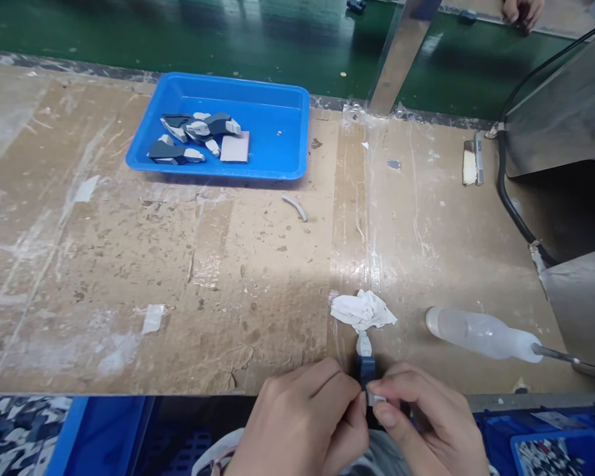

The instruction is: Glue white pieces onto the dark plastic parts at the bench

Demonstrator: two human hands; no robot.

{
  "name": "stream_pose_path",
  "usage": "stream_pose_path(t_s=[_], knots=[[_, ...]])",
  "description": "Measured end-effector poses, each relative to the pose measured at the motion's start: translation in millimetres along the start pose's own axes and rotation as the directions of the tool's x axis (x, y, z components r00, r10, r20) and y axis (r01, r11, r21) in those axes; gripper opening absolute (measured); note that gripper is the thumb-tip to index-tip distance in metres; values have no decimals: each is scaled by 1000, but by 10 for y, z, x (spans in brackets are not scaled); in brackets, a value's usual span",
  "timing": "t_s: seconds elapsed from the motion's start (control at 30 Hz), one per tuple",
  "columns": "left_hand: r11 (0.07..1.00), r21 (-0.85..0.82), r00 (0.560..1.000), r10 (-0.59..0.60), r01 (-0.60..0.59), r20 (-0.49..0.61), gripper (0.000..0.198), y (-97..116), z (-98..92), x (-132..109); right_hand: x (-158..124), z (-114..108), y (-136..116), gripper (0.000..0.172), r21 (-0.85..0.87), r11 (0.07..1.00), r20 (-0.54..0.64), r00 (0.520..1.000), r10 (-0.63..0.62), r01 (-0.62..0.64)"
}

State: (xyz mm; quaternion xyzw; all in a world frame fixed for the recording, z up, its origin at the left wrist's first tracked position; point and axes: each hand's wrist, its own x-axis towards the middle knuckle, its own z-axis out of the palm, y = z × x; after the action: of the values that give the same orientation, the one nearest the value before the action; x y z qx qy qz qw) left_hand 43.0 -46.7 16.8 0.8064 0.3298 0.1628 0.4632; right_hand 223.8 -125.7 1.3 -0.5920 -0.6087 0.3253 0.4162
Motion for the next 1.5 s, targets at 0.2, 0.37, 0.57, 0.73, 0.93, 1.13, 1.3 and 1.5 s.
stream_pose_path(t_s=[0.2,0.37,0.57,0.73,0.93,1.13,1.3,1.5], knots=[[999,-40,999,-4,2,-34,18,-26,31,-14,-35,-8,-6,4,-9,1000,-12,1000,5,-5],[996,-69,999,-47,47,5,20,-4,-2,-25,-10,-15,-14,7,26,999,-8,1000,27,-26],[998,-52,999,-47,46,-14,21,9,18,-10,-32,-14,1,5,26,1000,-9,1000,16,-15],[991,-129,999,-43,45,22,15,-44,-22,58,-1,-4,-12,11,2,999,-51,998,-38,38],[994,22,994,-106,106,31,11,-25,-14,40,167,-48,-46,22,-44,992,-36,992,-118,116],[980,196,999,-45,45,-3,19,3,95,-72,126,-38,-38,19,-48,992,-27,993,-115,114],[984,174,994,-7,26,-108,20,34,131,-72,32,-15,-11,12,-52,996,0,998,-66,66],[990,138,988,-18,40,-156,20,48,141,-71,-31,-31,13,9,-14,998,20,998,-56,56]])
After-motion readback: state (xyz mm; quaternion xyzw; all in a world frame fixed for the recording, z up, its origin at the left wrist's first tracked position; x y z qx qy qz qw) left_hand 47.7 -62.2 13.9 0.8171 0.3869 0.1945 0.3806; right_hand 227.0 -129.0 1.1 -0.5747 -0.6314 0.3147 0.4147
